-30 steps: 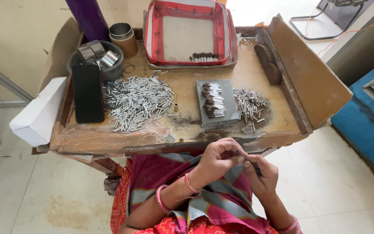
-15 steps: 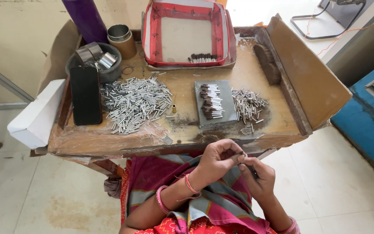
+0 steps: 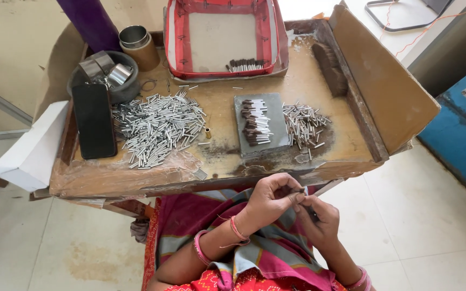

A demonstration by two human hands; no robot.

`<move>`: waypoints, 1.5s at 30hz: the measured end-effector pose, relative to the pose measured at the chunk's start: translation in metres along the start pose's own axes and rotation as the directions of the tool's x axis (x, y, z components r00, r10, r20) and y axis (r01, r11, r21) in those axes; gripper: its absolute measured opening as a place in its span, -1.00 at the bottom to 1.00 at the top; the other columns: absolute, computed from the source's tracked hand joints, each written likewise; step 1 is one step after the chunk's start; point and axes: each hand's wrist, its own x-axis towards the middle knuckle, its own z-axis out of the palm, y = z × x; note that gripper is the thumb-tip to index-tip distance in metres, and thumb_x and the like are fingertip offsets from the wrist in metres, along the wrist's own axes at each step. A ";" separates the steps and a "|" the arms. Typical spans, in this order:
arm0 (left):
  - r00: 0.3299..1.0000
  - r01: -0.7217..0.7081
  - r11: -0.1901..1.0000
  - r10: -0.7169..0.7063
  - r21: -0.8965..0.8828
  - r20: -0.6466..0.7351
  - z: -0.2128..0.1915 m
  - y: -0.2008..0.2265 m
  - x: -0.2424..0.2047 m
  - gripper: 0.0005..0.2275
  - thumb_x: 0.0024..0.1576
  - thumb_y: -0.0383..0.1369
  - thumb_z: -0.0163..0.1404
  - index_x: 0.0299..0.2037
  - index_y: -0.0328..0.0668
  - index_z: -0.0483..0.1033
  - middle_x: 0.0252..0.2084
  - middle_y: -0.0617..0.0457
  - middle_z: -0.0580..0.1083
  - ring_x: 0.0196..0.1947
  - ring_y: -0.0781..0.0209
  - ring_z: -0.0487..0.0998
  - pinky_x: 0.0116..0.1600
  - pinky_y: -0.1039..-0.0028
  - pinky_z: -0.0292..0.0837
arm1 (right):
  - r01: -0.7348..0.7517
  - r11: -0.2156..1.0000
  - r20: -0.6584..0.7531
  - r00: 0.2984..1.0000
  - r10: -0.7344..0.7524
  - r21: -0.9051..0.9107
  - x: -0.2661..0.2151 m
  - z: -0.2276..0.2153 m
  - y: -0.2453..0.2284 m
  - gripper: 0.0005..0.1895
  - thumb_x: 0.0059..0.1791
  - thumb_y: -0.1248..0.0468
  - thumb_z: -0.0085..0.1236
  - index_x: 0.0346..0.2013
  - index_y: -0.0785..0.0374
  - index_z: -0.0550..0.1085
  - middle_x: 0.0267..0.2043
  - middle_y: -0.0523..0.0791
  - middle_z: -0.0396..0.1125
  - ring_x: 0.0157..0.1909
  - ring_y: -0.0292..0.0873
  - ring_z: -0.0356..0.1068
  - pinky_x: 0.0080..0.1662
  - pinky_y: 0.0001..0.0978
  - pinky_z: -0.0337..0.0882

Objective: The person sits at a workbench and assembles small metal tube components by hand. They pick individual metal tubes from a pile, work on each piece with both hands, and place the finished pieces in rows on a metal plate, repeating this cycle throughout the episode.

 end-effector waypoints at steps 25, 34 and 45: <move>0.977 0.192 0.948 -0.209 -0.254 -0.043 0.011 -0.003 0.010 -0.94 0.22 -0.48 0.10 -0.18 -0.30 0.52 -0.33 0.13 0.54 -0.39 0.44 0.50 -0.25 0.62 0.44 | -0.065 0.988 0.063 0.996 0.056 0.143 -0.005 -0.003 0.017 -0.92 -0.06 0.41 0.20 -0.29 0.28 0.48 -0.54 -0.19 0.38 -0.56 -0.39 0.31 -0.46 -0.51 0.29; 0.977 0.186 0.961 -0.203 -0.203 -0.069 0.011 -0.014 0.013 -0.93 0.24 -0.46 0.13 -0.18 -0.29 0.52 -0.32 0.16 0.52 -0.37 0.47 0.48 -0.25 0.63 0.40 | -0.131 0.965 0.083 0.990 0.115 0.226 -0.003 -0.004 0.022 -0.95 -0.04 0.43 0.20 -0.33 0.30 0.47 -0.53 -0.16 0.39 -0.52 -0.37 0.31 -0.43 -0.49 0.30; 0.971 0.232 0.958 -0.239 -0.168 -0.026 0.019 -0.010 0.019 -0.93 0.22 -0.44 0.11 -0.20 -0.27 0.51 -0.33 0.12 0.54 -0.33 0.43 0.52 -0.25 0.63 0.40 | -0.170 0.958 0.084 0.984 0.155 0.230 -0.003 -0.008 0.022 -0.93 -0.05 0.43 0.21 -0.33 0.31 0.46 -0.62 -0.18 0.21 -0.57 -0.37 0.14 -0.48 -0.47 0.20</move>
